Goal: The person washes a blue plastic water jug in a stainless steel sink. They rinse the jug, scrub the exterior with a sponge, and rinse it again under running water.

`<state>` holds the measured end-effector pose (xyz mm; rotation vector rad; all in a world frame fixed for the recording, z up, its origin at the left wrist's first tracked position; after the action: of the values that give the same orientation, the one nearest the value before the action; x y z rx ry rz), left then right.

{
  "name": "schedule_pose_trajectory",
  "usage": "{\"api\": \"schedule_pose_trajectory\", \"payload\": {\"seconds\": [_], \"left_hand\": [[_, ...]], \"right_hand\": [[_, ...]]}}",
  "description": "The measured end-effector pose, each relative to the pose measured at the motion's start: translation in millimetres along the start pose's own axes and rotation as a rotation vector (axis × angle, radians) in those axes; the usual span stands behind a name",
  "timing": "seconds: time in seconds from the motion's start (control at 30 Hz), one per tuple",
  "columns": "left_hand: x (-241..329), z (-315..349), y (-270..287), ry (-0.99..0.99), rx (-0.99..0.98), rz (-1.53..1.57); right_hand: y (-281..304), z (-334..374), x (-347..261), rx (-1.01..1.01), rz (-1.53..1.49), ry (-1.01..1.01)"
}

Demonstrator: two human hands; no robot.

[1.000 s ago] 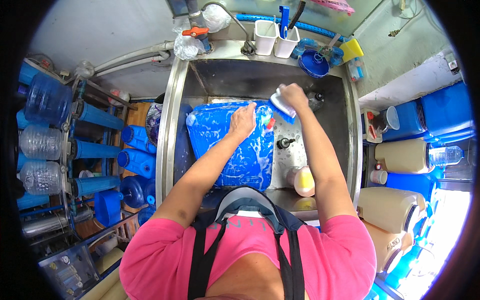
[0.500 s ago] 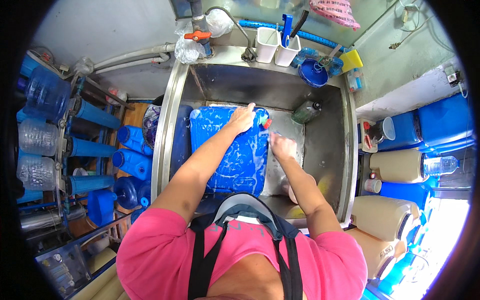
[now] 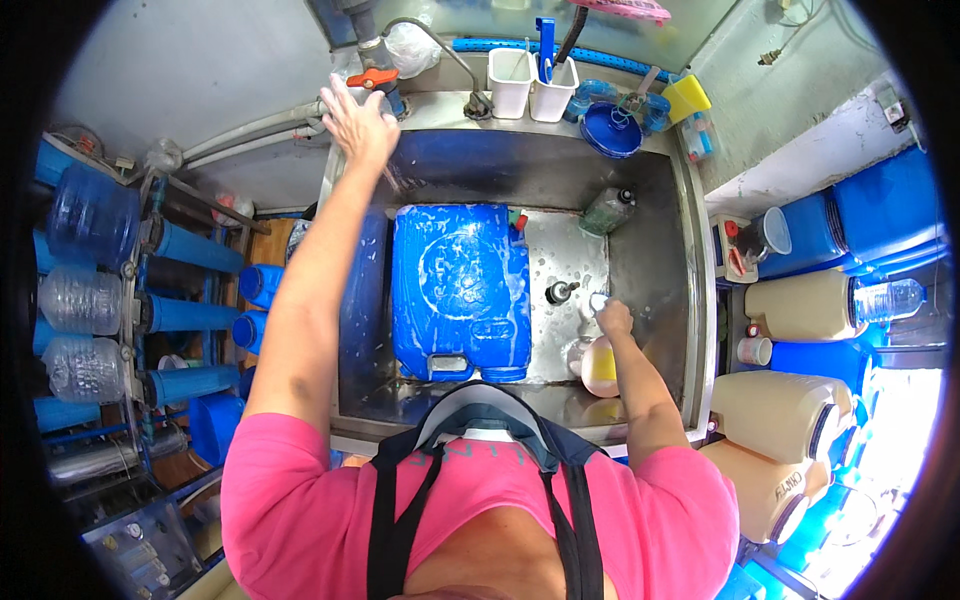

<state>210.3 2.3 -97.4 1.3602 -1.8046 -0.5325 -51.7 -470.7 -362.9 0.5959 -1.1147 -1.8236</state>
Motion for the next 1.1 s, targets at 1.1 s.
{"api": "schedule_pose_trajectory", "payload": {"seconds": [1.1], "left_hand": [[-36.6, 486.9, -92.7, -0.091, -2.108, 0.110]], "right_hand": [[201.1, 110.6, -260.2, -0.715, -2.129, 0.135]]}}
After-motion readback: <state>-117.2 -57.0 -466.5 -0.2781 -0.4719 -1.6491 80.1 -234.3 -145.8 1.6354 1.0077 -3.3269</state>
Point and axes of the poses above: each hand's wrist, its own z-axis away from the middle knuckle, its own y-axis out of the back of the hand, x = y × z, the point moved 3 cm from there along -z, towards the middle knuckle, and after that the axes turned 12 degrees about z, right-handed, at the moved point
